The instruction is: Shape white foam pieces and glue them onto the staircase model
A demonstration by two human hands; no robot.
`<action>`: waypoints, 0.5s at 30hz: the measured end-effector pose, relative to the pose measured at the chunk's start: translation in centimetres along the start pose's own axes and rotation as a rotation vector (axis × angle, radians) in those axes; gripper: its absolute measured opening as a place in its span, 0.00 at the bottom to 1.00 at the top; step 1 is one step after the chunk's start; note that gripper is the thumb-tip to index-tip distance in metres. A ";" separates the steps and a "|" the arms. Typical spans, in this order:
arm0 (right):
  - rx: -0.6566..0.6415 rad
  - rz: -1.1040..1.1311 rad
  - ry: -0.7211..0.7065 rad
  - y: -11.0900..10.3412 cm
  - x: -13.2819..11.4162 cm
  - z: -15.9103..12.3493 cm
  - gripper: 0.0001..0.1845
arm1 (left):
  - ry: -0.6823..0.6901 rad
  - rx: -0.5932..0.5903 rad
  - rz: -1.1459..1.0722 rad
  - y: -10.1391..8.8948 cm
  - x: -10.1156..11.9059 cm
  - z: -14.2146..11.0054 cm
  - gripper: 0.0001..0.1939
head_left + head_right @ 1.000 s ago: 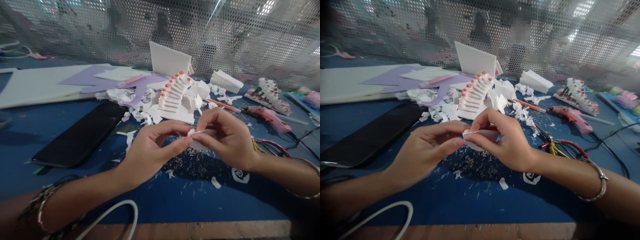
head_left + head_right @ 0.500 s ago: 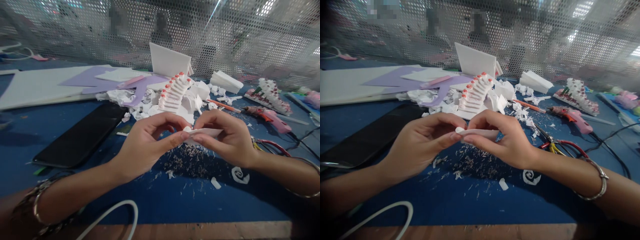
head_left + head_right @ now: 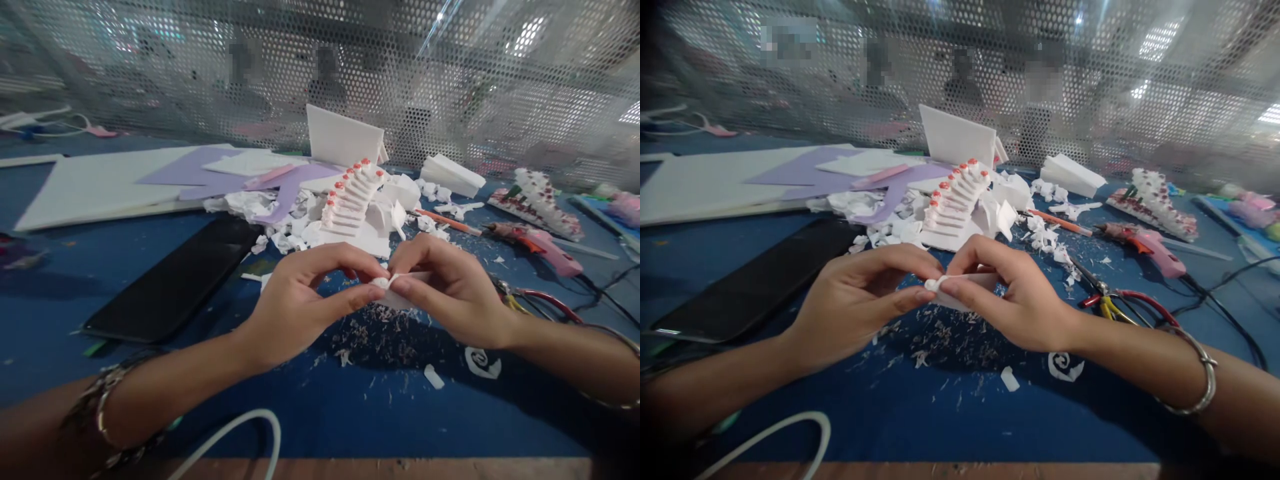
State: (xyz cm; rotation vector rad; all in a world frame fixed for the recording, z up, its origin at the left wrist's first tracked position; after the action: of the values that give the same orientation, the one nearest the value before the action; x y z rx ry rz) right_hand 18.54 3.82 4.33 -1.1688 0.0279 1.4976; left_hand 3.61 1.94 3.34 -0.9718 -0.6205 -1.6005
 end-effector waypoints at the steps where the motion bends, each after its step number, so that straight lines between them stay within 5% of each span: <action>1: -0.002 0.005 0.017 0.1 0.2 0.0 0.04 | -0.021 0.010 -0.013 0.0 -0.2 0.0 0.04; 7: 0.104 -0.235 -0.110 -0.5 -0.2 0.3 0.10 | -0.215 0.112 -0.176 0.2 -1.2 0.2 0.03; 11: -0.013 -0.391 -0.355 -0.8 -1.4 0.6 0.09 | -0.308 0.129 -0.221 0.2 -1.6 0.4 0.05; 15: -0.035 -0.486 -0.372 -1.2 -1.7 0.8 0.07 | -0.359 0.086 -0.268 0.2 -1.8 0.3 0.06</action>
State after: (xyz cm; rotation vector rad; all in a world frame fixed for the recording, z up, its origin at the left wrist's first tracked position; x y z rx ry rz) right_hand 18.64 3.39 6.55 -0.8294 -0.5024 1.2551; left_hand 3.99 3.07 1.90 -1.1596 -1.0967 -1.6262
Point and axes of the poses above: each hand's wrist, its own z-axis towards the middle knuckle, its own y-axis out of the palm, x = y × z, the point moved 4 cm from there along z, towards the middle knuckle, and after that the axes turned 10 degrees about -z, right-handed, at the moved point
